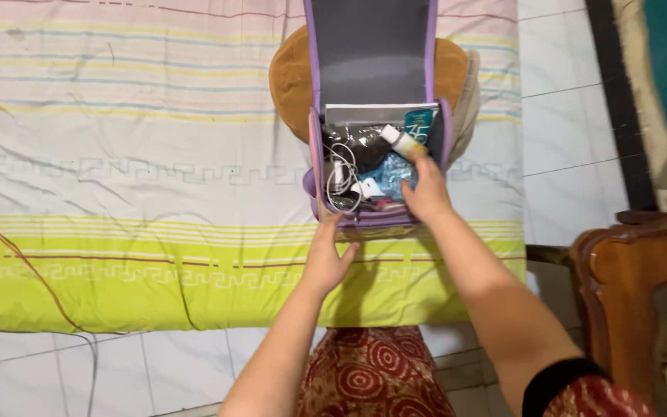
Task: The person takes cosmetic tubes, bottles, sunscreen, a face wash tube, a phone case, a charger cable and an earbuds case out of an open toiletry bag on the bed and carries them by hand to a wooden wardrobe, placing the bottles and tubes on the shelf and putting a plastic bag and phone case into a storage box on a lower shelf.
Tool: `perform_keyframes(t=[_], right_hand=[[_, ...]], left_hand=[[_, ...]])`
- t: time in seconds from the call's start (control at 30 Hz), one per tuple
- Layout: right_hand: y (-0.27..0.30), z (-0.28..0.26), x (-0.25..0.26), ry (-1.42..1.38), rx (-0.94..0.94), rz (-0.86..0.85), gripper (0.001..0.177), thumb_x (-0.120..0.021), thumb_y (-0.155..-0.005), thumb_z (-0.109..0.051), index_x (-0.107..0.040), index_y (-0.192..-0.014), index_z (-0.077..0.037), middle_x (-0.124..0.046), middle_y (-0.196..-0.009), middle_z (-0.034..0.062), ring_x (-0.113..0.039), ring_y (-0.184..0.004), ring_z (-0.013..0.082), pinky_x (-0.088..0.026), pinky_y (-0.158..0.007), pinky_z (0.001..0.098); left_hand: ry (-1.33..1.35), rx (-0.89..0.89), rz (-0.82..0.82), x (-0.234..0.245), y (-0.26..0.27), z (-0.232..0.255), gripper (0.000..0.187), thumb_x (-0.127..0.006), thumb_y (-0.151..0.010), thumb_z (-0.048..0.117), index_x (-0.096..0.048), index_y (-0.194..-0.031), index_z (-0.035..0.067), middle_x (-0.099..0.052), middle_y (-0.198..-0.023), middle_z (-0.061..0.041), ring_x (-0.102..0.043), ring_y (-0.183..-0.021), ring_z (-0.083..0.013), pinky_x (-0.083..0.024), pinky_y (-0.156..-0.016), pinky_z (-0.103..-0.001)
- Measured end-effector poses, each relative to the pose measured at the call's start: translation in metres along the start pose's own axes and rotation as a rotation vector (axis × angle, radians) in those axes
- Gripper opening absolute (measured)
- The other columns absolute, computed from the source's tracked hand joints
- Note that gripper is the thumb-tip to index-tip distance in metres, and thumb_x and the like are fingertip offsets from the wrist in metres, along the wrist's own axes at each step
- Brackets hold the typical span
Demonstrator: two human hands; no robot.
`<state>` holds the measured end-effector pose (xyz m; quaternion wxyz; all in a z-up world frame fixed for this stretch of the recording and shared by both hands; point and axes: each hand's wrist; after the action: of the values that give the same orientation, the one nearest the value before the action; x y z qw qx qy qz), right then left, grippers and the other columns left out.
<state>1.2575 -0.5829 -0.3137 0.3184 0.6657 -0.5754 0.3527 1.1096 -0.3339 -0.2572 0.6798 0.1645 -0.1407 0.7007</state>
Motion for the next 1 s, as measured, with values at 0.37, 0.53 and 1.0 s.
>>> perform_keyframes(t=[0.37,0.53,1.0], right_hand=[[-0.027,-0.043,-0.014,-0.19,-0.017,0.23,0.082,-0.076,-0.079,0.0,-0.041,-0.153,-0.006,-0.056,-0.12,0.0157,-0.059,-0.115,0.0319,-0.048,-0.106,0.0411],[0.054,-0.118,0.001,-0.556,0.037,0.059,0.086,-0.079,-0.083,-0.006,-0.033,-0.155,-0.005,-0.06,-0.127,0.0115,-0.06,-0.112,0.0272,-0.05,-0.098,0.038],[-0.097,-0.052,0.037,0.509,0.262,0.091,0.067,-0.062,-0.082,0.002,-0.048,-0.148,-0.002,-0.058,-0.133,0.0212,-0.056,-0.125,0.0391,-0.041,-0.107,0.0496]], left_hand=[[0.448,0.28,0.039,-0.031,-0.023,0.0,0.048,-0.073,-0.093,0.016,-0.058,-0.137,0.002,-0.071,-0.124,-0.014,-0.068,-0.11,-0.0229,-0.055,-0.098,-0.035],[0.857,0.387,0.207,-0.053,-0.07,0.006,0.058,-0.074,-0.095,0.018,-0.044,-0.143,0.001,-0.062,-0.127,-0.011,-0.063,-0.112,-0.0174,-0.055,-0.093,-0.033],[0.977,0.558,0.33,-0.012,-0.051,-0.003,0.042,-0.069,-0.088,0.007,-0.043,-0.12,0.008,-0.064,-0.096,-0.009,-0.066,-0.077,-0.0194,-0.054,-0.068,-0.034]])
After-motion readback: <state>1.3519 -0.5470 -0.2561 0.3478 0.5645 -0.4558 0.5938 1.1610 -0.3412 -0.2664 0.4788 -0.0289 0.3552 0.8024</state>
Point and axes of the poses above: each hand's wrist, its own y-axis away from the middle knuckle, its own x-axis out of the back of the hand, z = x × y
